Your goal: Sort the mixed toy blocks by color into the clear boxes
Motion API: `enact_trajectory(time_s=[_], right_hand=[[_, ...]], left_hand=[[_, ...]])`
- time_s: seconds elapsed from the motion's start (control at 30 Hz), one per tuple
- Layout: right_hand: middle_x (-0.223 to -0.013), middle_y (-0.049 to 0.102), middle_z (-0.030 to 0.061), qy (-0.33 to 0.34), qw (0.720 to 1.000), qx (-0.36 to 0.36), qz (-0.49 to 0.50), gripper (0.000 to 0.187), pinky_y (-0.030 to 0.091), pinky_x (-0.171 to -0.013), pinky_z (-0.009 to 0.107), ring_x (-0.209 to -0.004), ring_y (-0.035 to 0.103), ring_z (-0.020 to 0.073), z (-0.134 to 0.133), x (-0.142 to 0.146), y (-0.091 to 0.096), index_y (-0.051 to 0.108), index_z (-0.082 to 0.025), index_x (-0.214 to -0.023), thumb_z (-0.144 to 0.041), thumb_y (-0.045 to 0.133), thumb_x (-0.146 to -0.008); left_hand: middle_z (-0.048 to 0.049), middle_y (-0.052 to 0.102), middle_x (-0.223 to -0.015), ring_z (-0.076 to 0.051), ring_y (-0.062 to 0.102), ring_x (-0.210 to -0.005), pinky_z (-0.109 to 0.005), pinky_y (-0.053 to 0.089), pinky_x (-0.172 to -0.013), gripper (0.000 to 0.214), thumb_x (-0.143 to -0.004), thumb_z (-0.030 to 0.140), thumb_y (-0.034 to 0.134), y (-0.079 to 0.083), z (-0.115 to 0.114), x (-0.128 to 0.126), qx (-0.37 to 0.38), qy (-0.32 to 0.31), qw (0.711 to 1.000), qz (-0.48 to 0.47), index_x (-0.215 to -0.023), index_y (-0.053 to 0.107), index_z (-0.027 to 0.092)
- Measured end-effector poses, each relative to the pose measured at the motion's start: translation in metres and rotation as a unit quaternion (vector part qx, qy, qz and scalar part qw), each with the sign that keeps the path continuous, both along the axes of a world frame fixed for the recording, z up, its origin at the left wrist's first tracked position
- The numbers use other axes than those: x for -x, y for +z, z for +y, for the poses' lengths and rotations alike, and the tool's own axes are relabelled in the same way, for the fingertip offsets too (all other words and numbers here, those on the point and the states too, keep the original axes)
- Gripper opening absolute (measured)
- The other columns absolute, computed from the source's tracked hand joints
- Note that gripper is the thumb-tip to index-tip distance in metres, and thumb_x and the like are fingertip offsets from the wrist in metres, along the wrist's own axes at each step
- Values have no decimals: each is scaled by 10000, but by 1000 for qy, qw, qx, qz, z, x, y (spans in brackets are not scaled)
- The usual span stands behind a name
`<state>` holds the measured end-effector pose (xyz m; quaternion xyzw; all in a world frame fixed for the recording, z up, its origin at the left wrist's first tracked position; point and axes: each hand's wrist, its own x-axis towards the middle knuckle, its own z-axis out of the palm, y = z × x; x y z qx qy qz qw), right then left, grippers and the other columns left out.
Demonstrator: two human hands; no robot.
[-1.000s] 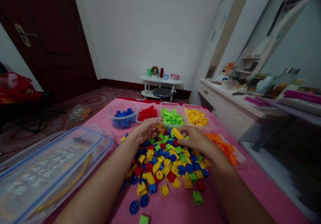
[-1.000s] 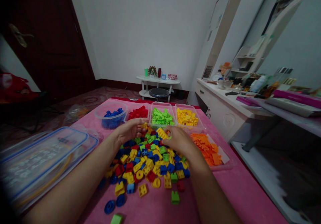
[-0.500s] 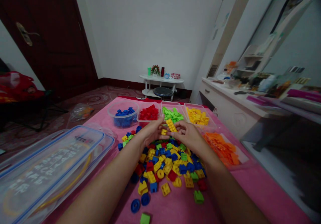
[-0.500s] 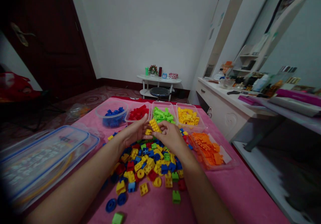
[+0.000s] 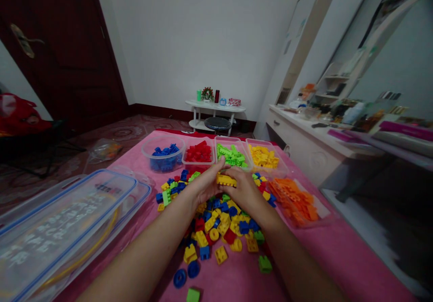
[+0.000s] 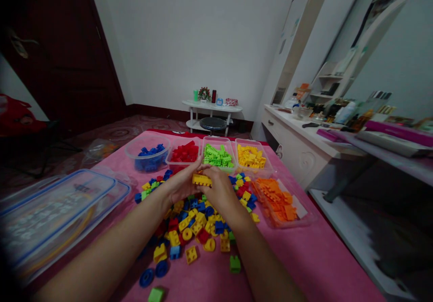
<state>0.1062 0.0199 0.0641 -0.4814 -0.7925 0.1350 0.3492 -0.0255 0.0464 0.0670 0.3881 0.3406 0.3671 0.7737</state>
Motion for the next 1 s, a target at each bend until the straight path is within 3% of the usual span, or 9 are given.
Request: enact_trajectory(time_s=[0.17, 0.27, 0.4, 0.53, 0.6, 0.67, 0.73, 0.83, 1.0], right_hand=[[-779, 663, 23, -41, 998, 37, 38, 121, 457, -709, 272, -770, 616, 177, 1, -9, 1, 654, -181, -839, -246, 559, -800], [-640, 638, -1, -75, 988, 106, 83, 207, 474, -563, 254, -594, 616, 162, 13, -27, 3, 610, -171, -859, -354, 518, -832], [-577, 638, 4, -162, 975, 146, 33, 212, 494, -521, 242, -523, 620, 148, 52, -63, 13, 597, -157, -817, -344, 500, -842], [-561, 648, 51, -269, 949, 149, -72, 218, 484, -510, 253, -491, 611, 155, 94, -98, 32, 648, -116, -770, -304, 548, -814], [-624, 670, 101, -300, 938, 139, -101, 250, 491, -554, 287, -559, 639, 193, 106, -109, 41, 672, -87, -802, -314, 567, -800], [-818, 695, 167, -328, 928, 116, -130, 315, 496, -673, 339, -767, 667, 259, 111, -113, 47, 682, -72, -913, -342, 610, -768], [-1043, 655, 211, -348, 920, 78, -164, 432, 463, -799, 395, -997, 608, 322, 110, -107, 49, 666, -82, -1039, -381, 653, -729], [-1150, 624, 168, -315, 926, 21, -207, 446, 430, -855, 386, -1071, 565, 297, 98, -82, 45, 660, -146, -1095, -402, 648, -730], [-806, 707, 26, -135, 974, 90, -157, 183, 429, -647, 241, -760, 632, 160, 58, -25, 24, 717, -202, -868, -262, 616, -729]], left_hand=[[-82, 643, -1010, -149, 638, -778, -269, 491, -716, 588, -790, 631, 507, 9, -3, 3, -16, -10, 1000, -11, -1174, 505, 186], [-101, 616, -1132, -175, 643, -894, -307, 471, -816, 560, -779, 590, 557, 10, 3, 12, -79, 52, 993, 64, -1172, 523, 193], [-95, 647, -1103, -197, 634, -947, -300, 473, -815, 400, -783, 442, 608, -1, 22, 24, -191, 144, 954, 180, -1063, 605, 156], [-88, 704, -926, -195, 644, -864, -291, 487, -778, 280, -781, 329, 581, -15, 40, 33, -320, 166, 899, 247, -943, 671, 119], [-85, 713, -877, -194, 648, -817, -287, 488, -751, 266, -784, 312, 561, -18, 42, 35, -359, 161, 871, 293, -916, 689, 119], [-86, 718, -873, -191, 652, -802, -278, 485, -734, 260, -785, 293, 550, -18, 41, 37, -383, 152, 847, 336, -915, 697, 122], [-88, 721, -894, -190, 654, -811, -270, 481, -729, 256, -780, 273, 553, -16, 38, 38, -399, 142, 824, 376, -931, 704, 132], [-89, 727, -889, -199, 655, -815, -273, 473, -714, 238, -765, 245, 567, -14, 33, 40, -422, 113, 785, 440, -927, 718, 157], [-89, 730, -864, -219, 656, -830, -283, 456, -701, 225, -719, 160, 570, -10, 27, 41, -433, 63, 724, 533, -866, 737, 195]])
